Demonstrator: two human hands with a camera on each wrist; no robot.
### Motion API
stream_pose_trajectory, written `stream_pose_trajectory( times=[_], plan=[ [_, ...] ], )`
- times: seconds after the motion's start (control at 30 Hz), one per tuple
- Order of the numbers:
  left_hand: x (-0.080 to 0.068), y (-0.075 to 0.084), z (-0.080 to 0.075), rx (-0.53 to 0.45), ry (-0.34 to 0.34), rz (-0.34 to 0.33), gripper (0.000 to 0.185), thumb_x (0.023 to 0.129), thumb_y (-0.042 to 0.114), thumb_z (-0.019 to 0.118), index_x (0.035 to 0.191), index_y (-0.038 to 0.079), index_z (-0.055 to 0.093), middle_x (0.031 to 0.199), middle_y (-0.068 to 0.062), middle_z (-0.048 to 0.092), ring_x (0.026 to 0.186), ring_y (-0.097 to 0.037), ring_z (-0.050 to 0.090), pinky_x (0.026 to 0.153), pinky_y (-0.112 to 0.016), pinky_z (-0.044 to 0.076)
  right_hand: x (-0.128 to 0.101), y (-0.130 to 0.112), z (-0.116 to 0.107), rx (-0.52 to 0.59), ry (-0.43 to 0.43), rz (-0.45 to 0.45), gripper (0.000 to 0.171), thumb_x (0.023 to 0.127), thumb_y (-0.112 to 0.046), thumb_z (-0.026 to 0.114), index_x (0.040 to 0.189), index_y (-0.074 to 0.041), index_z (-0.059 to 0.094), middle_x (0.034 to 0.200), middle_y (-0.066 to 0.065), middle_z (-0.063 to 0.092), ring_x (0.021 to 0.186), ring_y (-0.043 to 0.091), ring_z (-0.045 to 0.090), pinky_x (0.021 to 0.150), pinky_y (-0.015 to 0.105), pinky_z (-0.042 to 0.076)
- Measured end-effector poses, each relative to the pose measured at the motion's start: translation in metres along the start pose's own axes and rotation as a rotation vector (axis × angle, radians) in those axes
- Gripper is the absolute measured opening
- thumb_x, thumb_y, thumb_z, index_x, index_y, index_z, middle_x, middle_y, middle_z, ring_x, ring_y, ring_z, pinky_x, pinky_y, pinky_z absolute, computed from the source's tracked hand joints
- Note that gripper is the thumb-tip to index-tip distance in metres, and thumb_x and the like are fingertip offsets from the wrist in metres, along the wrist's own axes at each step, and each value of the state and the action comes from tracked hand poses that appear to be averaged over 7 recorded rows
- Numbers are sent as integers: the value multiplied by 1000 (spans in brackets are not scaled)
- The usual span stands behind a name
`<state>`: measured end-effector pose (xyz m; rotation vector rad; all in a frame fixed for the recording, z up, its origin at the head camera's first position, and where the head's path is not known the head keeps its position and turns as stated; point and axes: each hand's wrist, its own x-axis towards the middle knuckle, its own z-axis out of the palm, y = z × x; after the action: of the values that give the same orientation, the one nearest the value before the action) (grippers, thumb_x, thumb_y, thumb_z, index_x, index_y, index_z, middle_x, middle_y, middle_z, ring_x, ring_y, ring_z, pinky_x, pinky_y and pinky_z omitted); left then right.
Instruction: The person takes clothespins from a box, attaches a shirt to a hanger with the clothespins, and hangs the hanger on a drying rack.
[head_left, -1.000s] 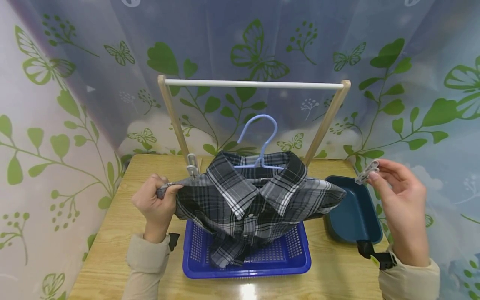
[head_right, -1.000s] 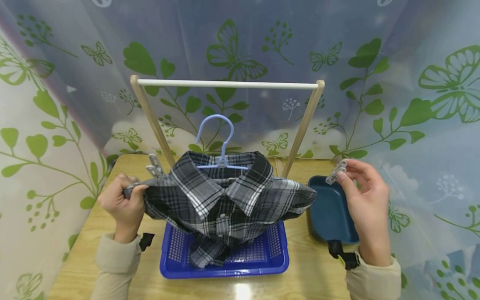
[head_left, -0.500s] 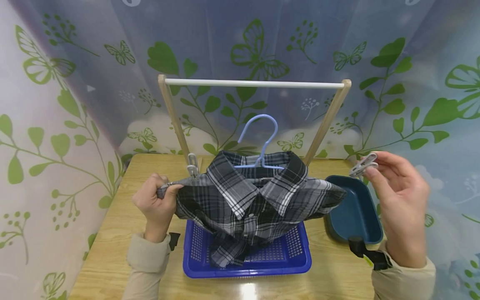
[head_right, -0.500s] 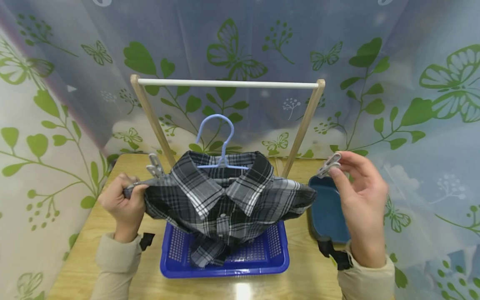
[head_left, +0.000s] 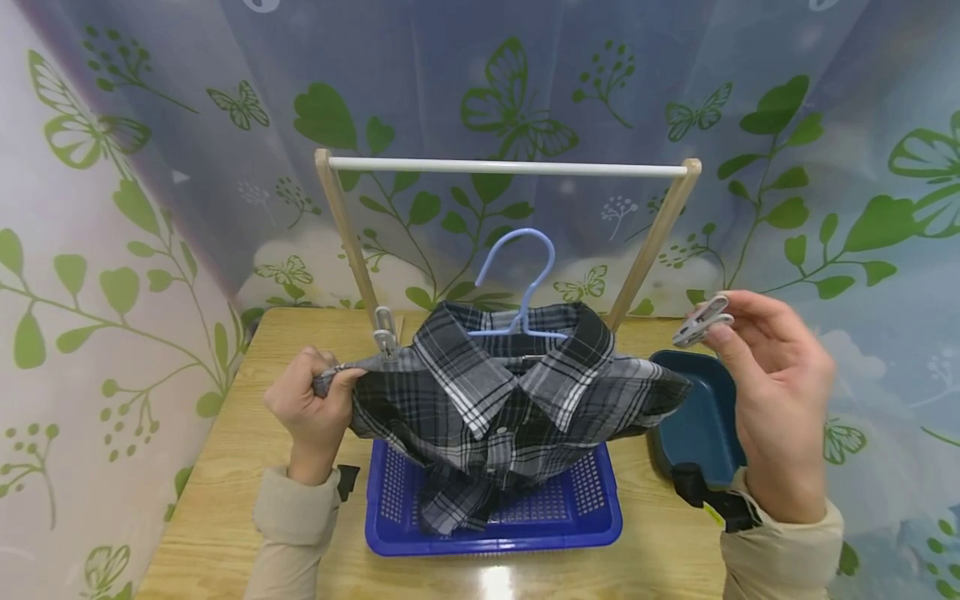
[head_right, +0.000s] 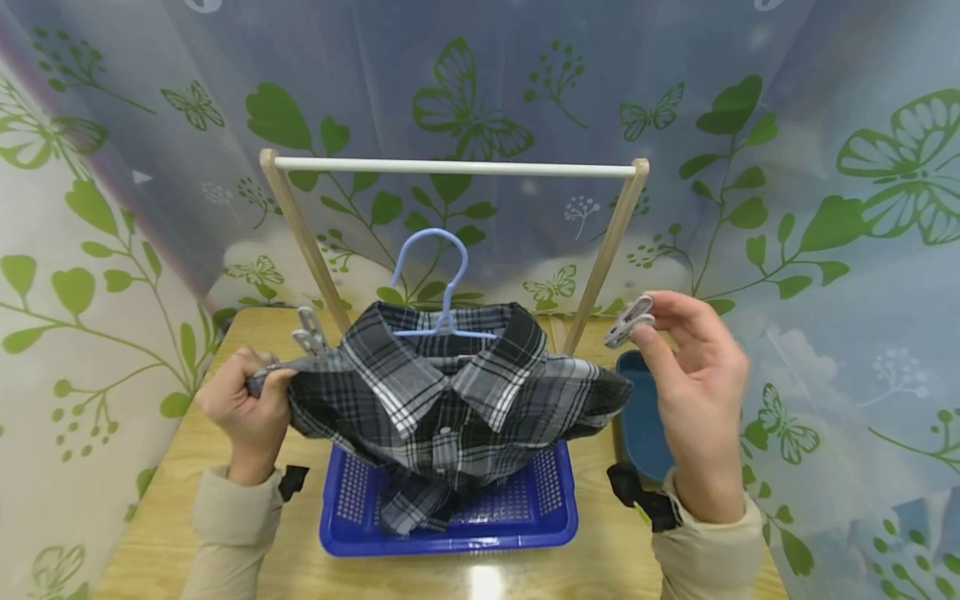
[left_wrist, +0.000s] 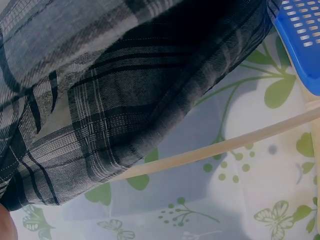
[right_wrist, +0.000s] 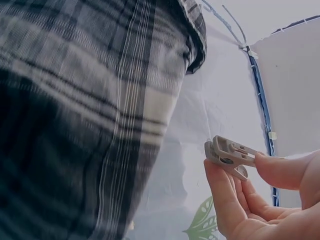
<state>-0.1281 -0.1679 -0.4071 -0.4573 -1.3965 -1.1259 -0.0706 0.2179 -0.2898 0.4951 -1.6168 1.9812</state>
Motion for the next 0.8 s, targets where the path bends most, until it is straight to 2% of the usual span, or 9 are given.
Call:
stream_pose_trajectory(
  times=[0.23,0.43,0.8],
  plan=[
    [0,-1,0,3,2,2,64,87,47,72,57,4,36,52,-6,35,48,-7,25,49,-21,23,-2,2,10,-37,-32,23,29,92,18,56,120,23,52,105,20,66,95,26,65,81,29,52],
    [0,-1,0,11,1,1,64,87,47,72,56,4,36,52,-7,35,48,-6,24,49,-21,22,-3,5,19,-59,-32,5,27,90,18,58,117,23,55,106,18,66,95,24,65,80,27,52],
    [0,-1,1,-4,4,-7,65,87,47,73,56,4,36,53,-6,34,49,-6,25,49,-20,23,-7,11,28,-131,-90,-15,24,90,18,59,114,21,58,106,15,66,96,22,64,83,26,51]
  ],
)
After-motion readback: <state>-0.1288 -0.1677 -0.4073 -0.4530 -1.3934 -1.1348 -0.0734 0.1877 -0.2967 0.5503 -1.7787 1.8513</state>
